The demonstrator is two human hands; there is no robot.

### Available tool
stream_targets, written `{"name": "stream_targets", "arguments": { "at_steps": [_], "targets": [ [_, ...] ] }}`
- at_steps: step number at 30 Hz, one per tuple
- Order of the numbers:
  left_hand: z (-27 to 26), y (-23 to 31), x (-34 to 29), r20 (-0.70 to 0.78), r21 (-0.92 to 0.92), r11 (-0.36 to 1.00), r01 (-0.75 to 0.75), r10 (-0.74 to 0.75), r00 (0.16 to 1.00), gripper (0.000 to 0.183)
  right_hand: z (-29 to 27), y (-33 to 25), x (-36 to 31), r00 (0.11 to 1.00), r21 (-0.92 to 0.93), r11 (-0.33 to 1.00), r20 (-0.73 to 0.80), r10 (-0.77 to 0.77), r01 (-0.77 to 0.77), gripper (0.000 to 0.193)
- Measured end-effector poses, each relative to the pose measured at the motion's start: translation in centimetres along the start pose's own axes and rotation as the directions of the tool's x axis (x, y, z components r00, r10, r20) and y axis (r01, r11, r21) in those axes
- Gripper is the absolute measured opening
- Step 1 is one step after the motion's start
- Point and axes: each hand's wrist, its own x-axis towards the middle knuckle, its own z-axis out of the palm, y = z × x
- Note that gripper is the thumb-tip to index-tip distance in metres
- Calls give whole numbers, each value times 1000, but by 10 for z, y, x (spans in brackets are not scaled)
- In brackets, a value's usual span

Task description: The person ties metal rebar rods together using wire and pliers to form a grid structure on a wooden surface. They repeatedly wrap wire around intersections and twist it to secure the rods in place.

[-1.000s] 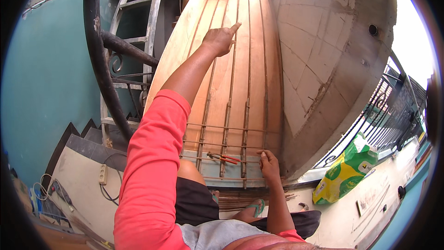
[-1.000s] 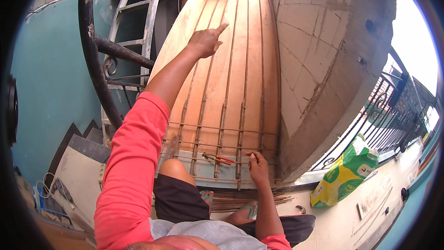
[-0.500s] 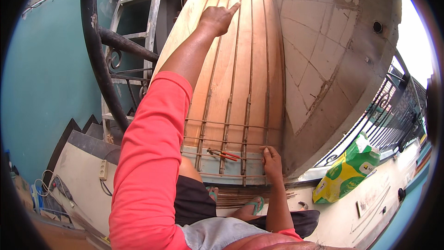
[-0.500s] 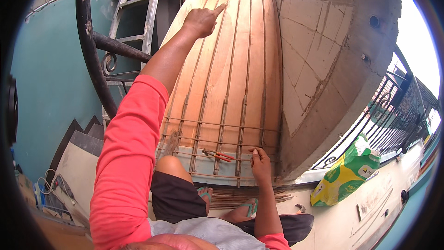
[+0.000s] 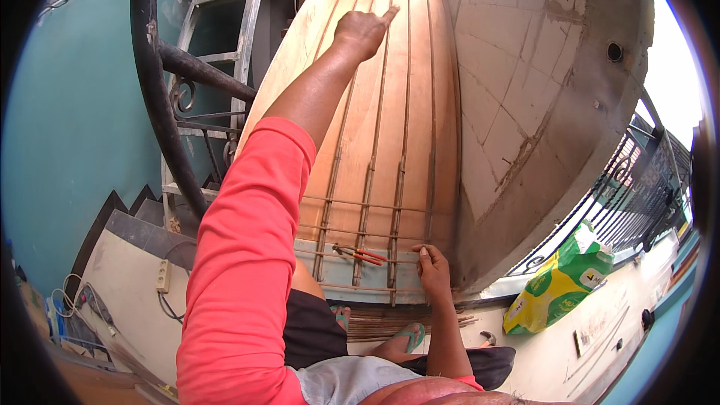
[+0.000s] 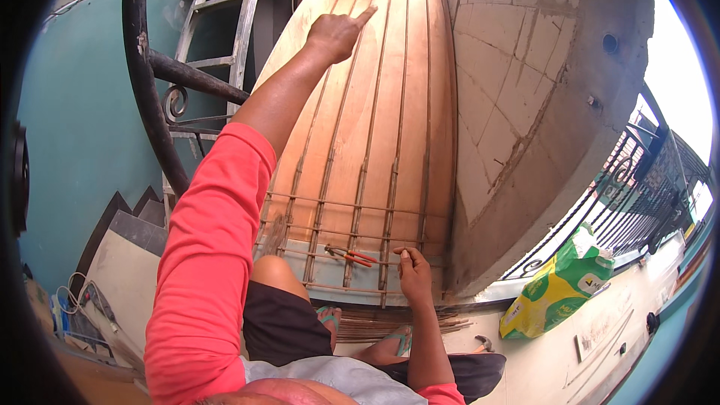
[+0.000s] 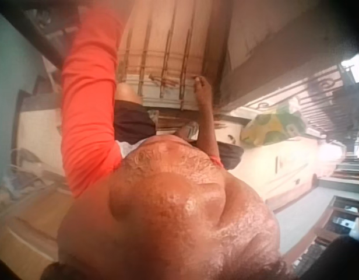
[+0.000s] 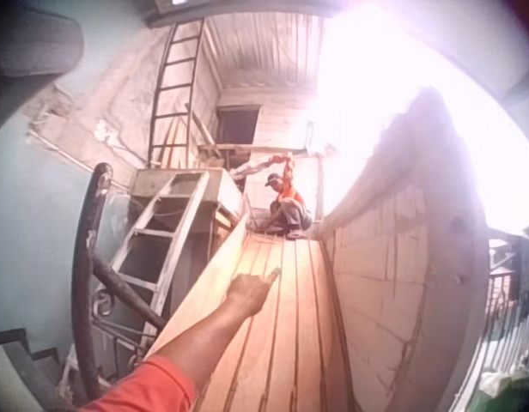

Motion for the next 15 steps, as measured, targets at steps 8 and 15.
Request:
{"name": "stream_targets", "arguments": {
  "at_steps": [8,15],
  "targets": [
    [6,-73,-1,351,26,905,425,-406,844,51,-10,8,-9,999,8,1000,-40,5,-5,24],
    [14,-36,-5,221,66,946,318,-325,919,72,-4,1,-8,1000,31,1000,-3,-5,5,24]
  ]
}}
